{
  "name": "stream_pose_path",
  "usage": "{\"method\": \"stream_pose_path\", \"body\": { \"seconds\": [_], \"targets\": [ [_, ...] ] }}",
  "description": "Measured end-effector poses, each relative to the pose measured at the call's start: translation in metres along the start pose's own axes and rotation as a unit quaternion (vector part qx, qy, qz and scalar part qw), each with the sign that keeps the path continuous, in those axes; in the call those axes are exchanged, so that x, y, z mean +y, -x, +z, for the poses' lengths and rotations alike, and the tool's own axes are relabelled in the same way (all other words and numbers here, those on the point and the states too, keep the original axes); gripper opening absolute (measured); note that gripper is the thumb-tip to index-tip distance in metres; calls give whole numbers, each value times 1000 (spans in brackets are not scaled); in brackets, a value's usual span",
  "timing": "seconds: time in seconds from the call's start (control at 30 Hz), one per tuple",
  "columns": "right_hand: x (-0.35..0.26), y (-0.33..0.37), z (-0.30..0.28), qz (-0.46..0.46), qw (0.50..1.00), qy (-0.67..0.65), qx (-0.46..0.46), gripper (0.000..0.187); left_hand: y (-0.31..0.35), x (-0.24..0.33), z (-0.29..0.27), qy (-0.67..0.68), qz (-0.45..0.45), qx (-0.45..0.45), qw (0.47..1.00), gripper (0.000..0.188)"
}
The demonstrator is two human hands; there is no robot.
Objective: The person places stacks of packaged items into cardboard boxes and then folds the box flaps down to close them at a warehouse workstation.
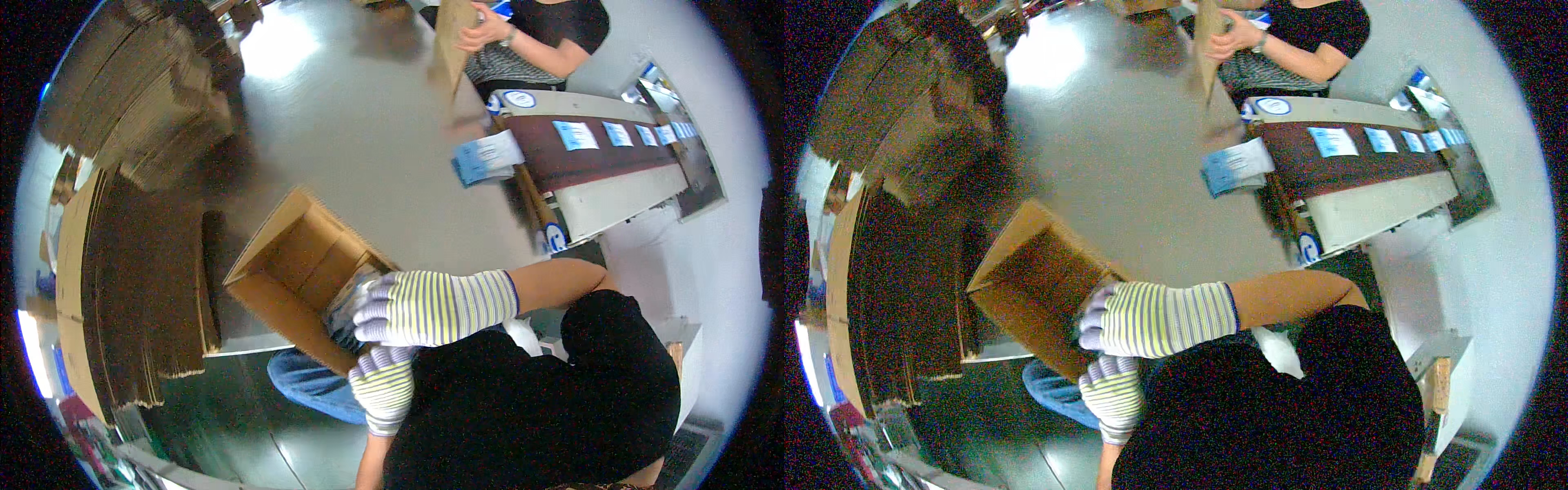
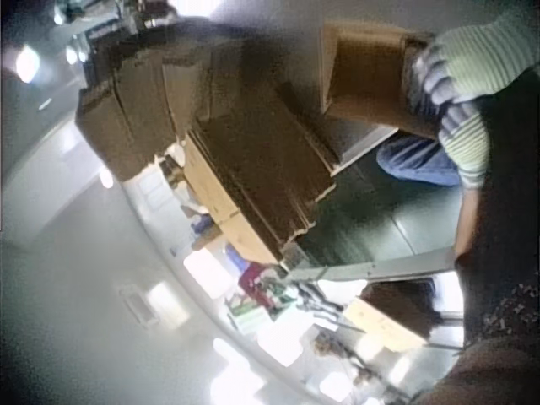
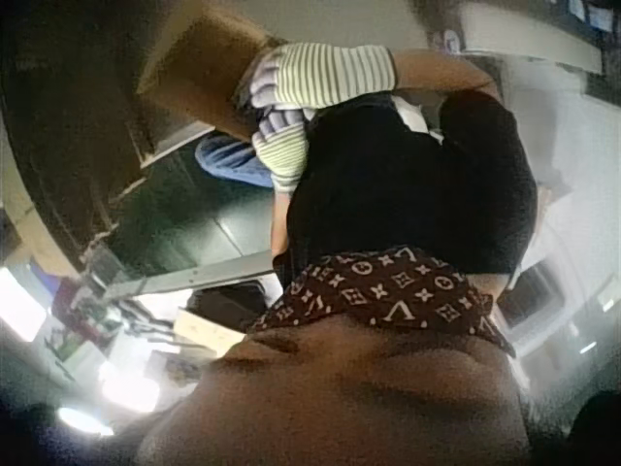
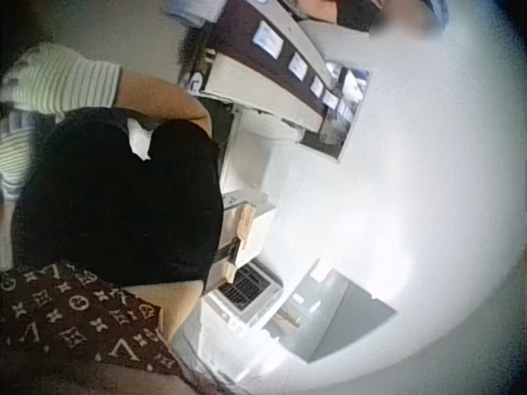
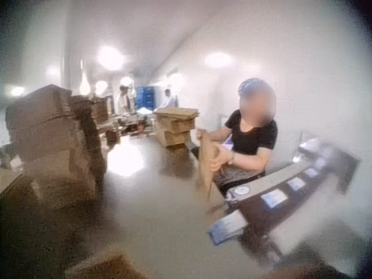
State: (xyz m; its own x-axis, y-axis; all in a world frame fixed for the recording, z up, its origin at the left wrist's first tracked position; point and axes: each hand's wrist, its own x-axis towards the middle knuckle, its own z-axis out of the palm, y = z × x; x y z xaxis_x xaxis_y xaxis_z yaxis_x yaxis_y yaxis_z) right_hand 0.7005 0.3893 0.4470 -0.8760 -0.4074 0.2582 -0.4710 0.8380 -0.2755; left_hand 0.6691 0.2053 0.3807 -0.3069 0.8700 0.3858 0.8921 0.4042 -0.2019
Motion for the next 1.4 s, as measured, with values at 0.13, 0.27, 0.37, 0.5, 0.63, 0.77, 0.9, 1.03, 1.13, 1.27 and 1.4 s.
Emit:
{"method": "stream_pose_path", "body": {
  "seconds": [0.13,0.27,0.37,0.5,0.63,0.77,0.9,1.03,1.13,1.27,1.4],
  "targets": [
    [23,28,-10,53,986,-16,159,24,-11,0,4,-17,-37,-16,999,13],
    [50,62,-14,139,980,50,131,27,-9,0,4,-27,-34,-39,998,13],
    [76,90,-13,196,973,61,107,28,-5,3,7,-23,-27,-20,999,13],
    [125,126,-18,294,947,129,-5,30,-4,4,7,-33,-27,-6,999,15],
    [193,169,-23,356,926,126,11,30,-11,5,2,-29,-23,-4,999,17],
    [222,176,-52,408,904,127,13,29,-9,3,2,-37,-18,8,999,20],
    [266,191,-60,478,866,121,-81,31,-11,0,0,-26,-13,5,1000,23],
    [289,209,-71,442,887,68,-114,36,-10,1,1,-21,-27,5,999,25],
    [307,207,-69,429,886,28,-171,37,-12,0,0,-12,-31,-6,999,25],
    [352,218,-23,438,831,51,-340,39,-15,2,-1,-24,-22,17,999,26],
    [379,241,37,391,861,73,-318,23,-15,1,-2,-8,-28,24,999,24]
  ]
}}
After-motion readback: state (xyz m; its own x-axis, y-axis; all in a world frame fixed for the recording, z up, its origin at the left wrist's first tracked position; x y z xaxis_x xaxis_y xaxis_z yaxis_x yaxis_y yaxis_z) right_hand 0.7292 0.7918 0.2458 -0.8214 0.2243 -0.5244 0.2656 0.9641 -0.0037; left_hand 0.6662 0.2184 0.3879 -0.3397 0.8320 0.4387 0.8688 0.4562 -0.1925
